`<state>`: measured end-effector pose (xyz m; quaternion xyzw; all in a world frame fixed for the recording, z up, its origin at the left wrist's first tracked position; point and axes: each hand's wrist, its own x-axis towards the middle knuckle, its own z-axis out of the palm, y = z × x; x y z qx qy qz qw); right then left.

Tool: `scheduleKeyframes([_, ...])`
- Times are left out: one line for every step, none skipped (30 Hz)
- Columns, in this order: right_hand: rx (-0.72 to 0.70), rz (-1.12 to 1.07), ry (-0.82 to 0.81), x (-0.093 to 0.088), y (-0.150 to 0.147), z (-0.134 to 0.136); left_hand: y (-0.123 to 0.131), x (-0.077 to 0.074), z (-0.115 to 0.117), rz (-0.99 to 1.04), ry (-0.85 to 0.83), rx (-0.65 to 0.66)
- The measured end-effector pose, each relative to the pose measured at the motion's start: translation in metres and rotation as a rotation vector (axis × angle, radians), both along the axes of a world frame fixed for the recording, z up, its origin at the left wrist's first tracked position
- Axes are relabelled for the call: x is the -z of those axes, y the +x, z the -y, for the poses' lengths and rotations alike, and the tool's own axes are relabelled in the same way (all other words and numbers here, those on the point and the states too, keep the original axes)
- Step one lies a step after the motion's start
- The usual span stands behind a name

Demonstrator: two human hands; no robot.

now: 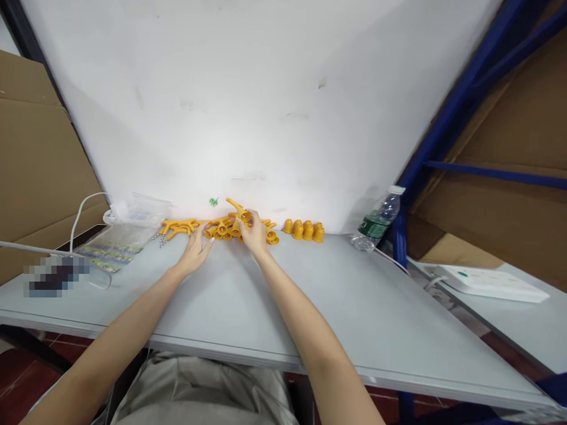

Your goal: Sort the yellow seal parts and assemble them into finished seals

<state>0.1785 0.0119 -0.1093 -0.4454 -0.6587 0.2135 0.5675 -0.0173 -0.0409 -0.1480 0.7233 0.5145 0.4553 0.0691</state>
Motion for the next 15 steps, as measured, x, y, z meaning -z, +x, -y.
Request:
scheduleKeyframes([0.012,0.102,0.022,0.002,-0.006,-0.003,0.0,0.0,0.0,-0.009,-0.003,0.0])
scheduleKeyframes([0.023,0.197,0.028,0.004,-0.012,-0.005,0.0,0.0,0.0,-0.013,-0.006,0.0])
scheduleKeyframes([0.035,0.282,0.027,0.006,-0.017,-0.008,0.0,0.0,0.0,-0.013,-0.006,-0.003])
scheduleKeyframes([0.049,0.354,0.025,0.009,-0.023,-0.01,0.0,0.0,-0.001,-0.007,-0.003,-0.011])
scheduleKeyframes([0.063,0.415,0.029,0.011,-0.029,-0.012,0.0,0.001,-0.001,0.004,0.002,-0.028])
scheduleKeyframes([0.073,0.466,0.042,0.014,-0.034,-0.015,0.0,0.001,-0.002,0.021,0.007,-0.055])
scheduleKeyframes([0.081,0.509,0.062,0.016,-0.039,-0.017,0.0,0.002,-0.004,0.043,0.013,-0.093])
scheduleKeyframes([0.082,0.549,0.086,0.018,-0.043,-0.019,-0.001,0.003,-0.005,0.069,0.019,-0.135])
scheduleKeyframes([0.08,0.586,0.111,0.02,-0.047,-0.021,-0.001,0.004,-0.006,0.096,0.027,-0.176])
scheduleKeyframes([0.077,0.622,0.132,0.021,-0.051,-0.022,-0.002,0.004,-0.008,0.122,0.035,-0.212])
scheduleKeyframes([0.074,0.659,0.149,0.022,-0.055,-0.023,-0.002,0.005,-0.009,0.145,0.042,-0.241])
scheduleKeyframes([0.073,0.696,0.161,0.022,-0.058,-0.024,-0.003,0.005,-0.01,0.165,0.048,-0.261])
scheduleKeyframes([0.074,0.733,0.168,0.021,-0.062,-0.025,-0.003,0.006,-0.011,0.18,0.05,-0.275])
scheduleKeyframes([0.073,0.771,0.173,0.021,-0.065,-0.025,-0.003,0.006,-0.012,0.192,0.048,-0.284])
scheduleKeyframes([0.071,0.808,0.176,0.02,-0.068,-0.025,-0.003,0.007,-0.012,0.2,0.045,-0.288])
